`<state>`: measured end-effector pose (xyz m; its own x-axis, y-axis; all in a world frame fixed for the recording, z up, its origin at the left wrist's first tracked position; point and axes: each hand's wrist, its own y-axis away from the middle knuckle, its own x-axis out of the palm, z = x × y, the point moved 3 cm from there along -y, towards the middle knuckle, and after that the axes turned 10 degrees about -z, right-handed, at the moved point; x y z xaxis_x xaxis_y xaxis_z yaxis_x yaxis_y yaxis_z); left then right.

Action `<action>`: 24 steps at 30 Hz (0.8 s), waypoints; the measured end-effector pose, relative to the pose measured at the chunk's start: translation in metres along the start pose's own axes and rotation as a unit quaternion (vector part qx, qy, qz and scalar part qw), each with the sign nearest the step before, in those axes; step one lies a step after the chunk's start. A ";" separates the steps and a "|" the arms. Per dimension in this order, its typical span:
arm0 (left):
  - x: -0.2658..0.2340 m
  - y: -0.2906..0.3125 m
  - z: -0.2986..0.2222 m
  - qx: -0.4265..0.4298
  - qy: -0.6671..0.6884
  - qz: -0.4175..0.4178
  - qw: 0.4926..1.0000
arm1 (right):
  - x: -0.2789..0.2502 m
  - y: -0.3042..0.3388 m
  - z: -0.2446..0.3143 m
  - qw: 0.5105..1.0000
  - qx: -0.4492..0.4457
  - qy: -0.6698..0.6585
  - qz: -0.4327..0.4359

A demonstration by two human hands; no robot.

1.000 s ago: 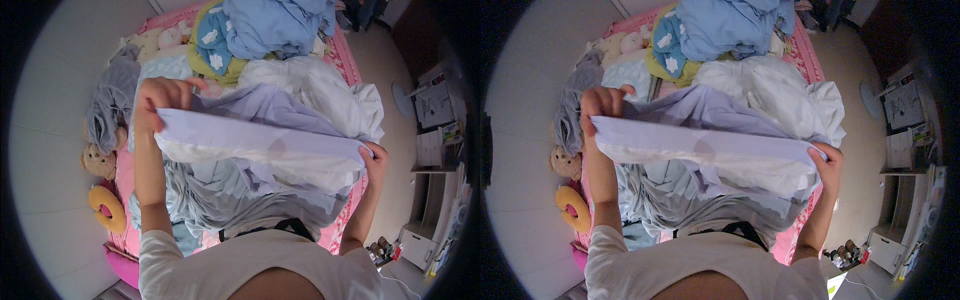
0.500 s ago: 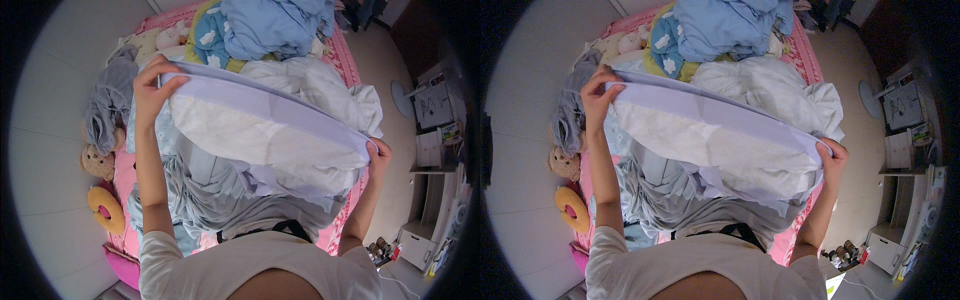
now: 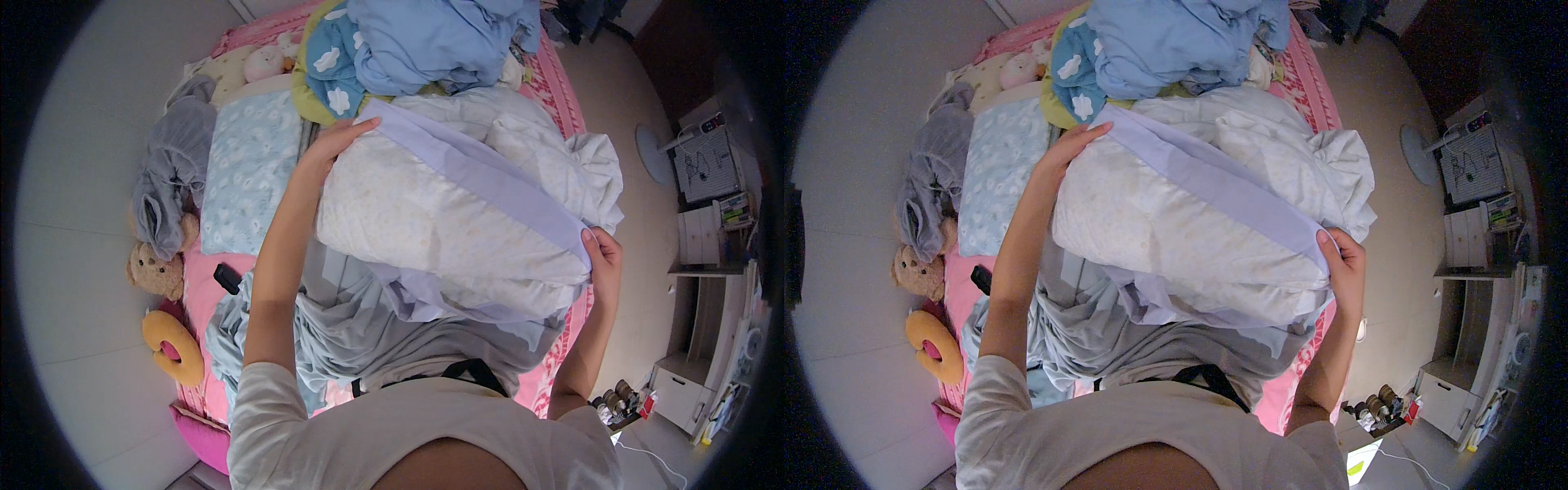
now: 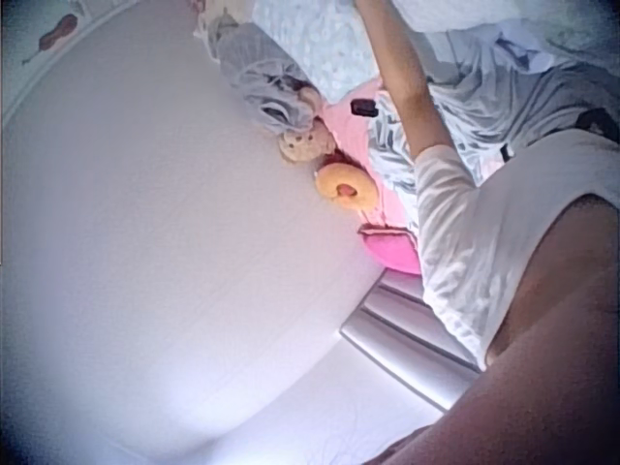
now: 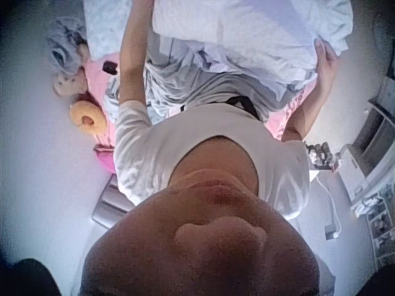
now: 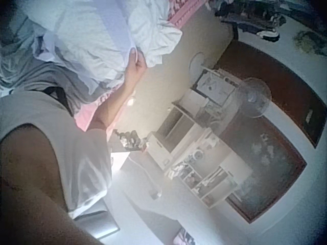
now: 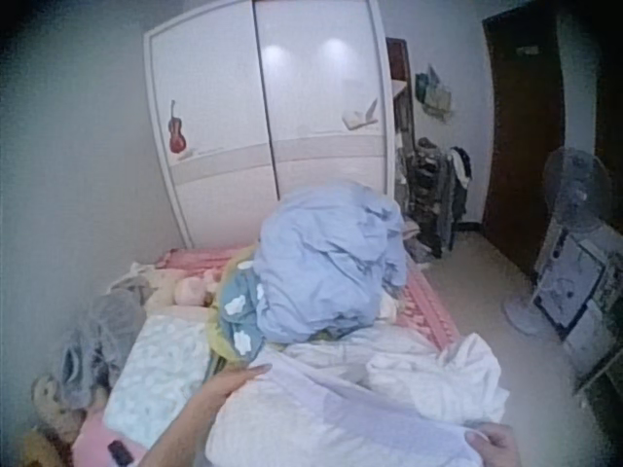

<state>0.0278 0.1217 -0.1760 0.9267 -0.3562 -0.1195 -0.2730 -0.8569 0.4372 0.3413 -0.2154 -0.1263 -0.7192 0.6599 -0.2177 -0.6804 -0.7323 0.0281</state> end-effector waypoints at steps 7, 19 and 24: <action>-0.013 -0.008 -0.035 0.170 0.183 -0.009 0.968 | -0.015 0.001 -0.010 0.995 -0.066 -0.011 -0.069; -0.033 0.013 -0.022 0.262 0.026 -0.145 0.954 | -0.004 -0.008 -0.002 0.992 -0.050 0.108 -0.029; -0.005 0.029 -0.034 0.303 0.049 -0.032 0.951 | -0.007 -0.002 -0.001 0.990 -0.084 0.099 -0.049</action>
<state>0.0242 0.1115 -0.1321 0.9582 -0.2843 -0.0318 -0.2855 -0.9439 -0.1660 0.3479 -0.2182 -0.1263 -0.5987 0.6947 -0.3986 -0.7003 -0.6956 -0.1605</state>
